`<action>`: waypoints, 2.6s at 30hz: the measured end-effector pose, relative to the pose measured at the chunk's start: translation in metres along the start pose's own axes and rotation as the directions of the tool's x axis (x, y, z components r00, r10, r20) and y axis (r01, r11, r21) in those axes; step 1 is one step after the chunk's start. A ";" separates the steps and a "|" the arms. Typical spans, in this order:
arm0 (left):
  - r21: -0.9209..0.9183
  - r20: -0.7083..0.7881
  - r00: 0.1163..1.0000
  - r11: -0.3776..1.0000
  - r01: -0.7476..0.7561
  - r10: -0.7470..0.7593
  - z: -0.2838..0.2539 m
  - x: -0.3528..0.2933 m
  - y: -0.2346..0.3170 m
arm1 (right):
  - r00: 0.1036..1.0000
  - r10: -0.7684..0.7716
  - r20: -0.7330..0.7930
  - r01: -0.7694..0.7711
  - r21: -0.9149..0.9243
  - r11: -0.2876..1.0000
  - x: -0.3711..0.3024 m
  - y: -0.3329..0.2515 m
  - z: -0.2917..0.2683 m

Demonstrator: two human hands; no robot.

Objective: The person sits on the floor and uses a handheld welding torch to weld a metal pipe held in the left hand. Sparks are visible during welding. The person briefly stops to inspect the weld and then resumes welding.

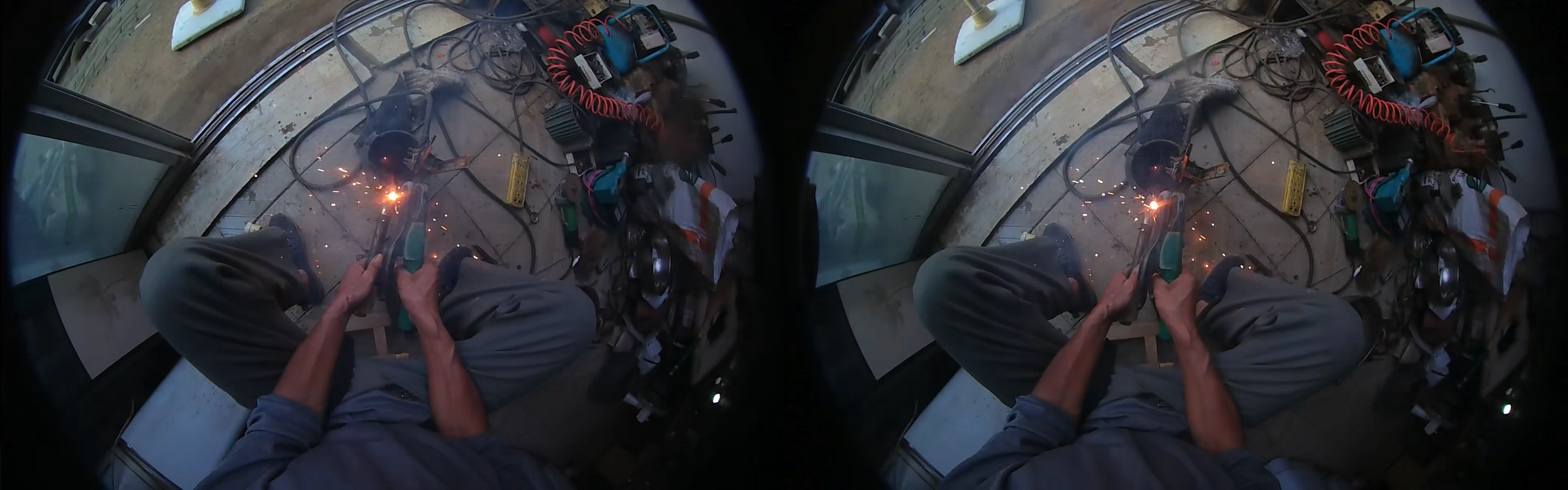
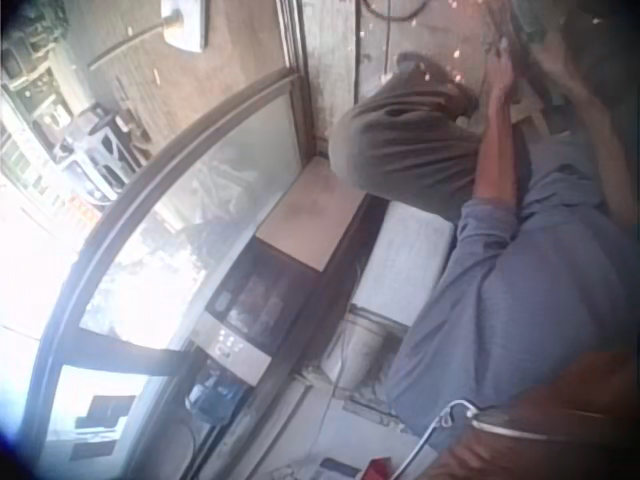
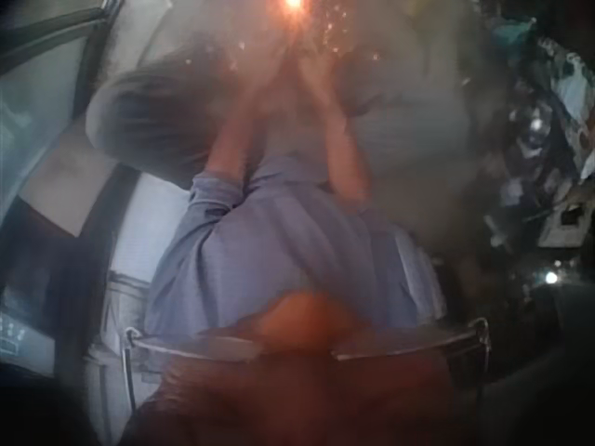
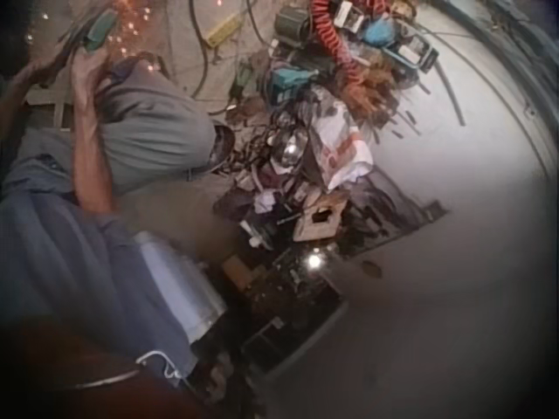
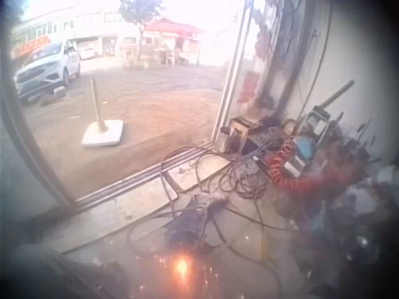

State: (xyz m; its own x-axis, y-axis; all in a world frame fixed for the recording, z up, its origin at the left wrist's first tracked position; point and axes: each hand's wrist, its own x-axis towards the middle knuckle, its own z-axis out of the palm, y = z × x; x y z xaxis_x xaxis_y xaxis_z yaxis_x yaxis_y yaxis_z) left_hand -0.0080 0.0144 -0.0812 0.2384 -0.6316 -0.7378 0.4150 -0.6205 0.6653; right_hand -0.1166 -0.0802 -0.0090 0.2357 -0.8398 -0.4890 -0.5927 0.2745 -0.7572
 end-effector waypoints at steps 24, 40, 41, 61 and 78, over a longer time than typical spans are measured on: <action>0.207 -0.162 0.986 0.978 -0.013 0.048 0.004 0.009 -0.014 | 0.999 -0.013 -0.031 0.017 0.107 0.994 0.000 0.005 0.003; 0.446 -0.295 0.946 0.895 0.013 0.133 0.014 -0.010 0.010 | 0.999 -0.031 -0.018 0.032 0.089 0.995 0.005 0.021 0.007; 0.455 -0.296 0.945 0.890 0.011 0.139 0.014 -0.010 0.010 | 0.999 -0.033 -0.011 0.034 0.090 0.995 0.005 0.021 0.007; 0.426 -0.288 0.949 0.905 0.006 0.129 0.014 -0.009 0.010 | 0.999 -0.036 0.000 0.036 0.047 0.998 0.005 0.021 0.006; 0.422 -0.283 0.951 0.907 0.007 0.124 0.013 -0.008 0.007 | 1.000 -0.030 -0.005 0.030 0.029 0.999 0.005 0.019 0.006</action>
State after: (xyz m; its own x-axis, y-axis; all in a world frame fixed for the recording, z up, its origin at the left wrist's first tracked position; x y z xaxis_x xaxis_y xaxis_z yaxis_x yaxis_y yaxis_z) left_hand -0.0181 0.0089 -0.0688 0.5270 -0.5459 -0.6514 0.0078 -0.7633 0.6460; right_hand -0.1220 -0.0759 -0.0284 0.2498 -0.8499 -0.4640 -0.5628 0.2625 -0.7838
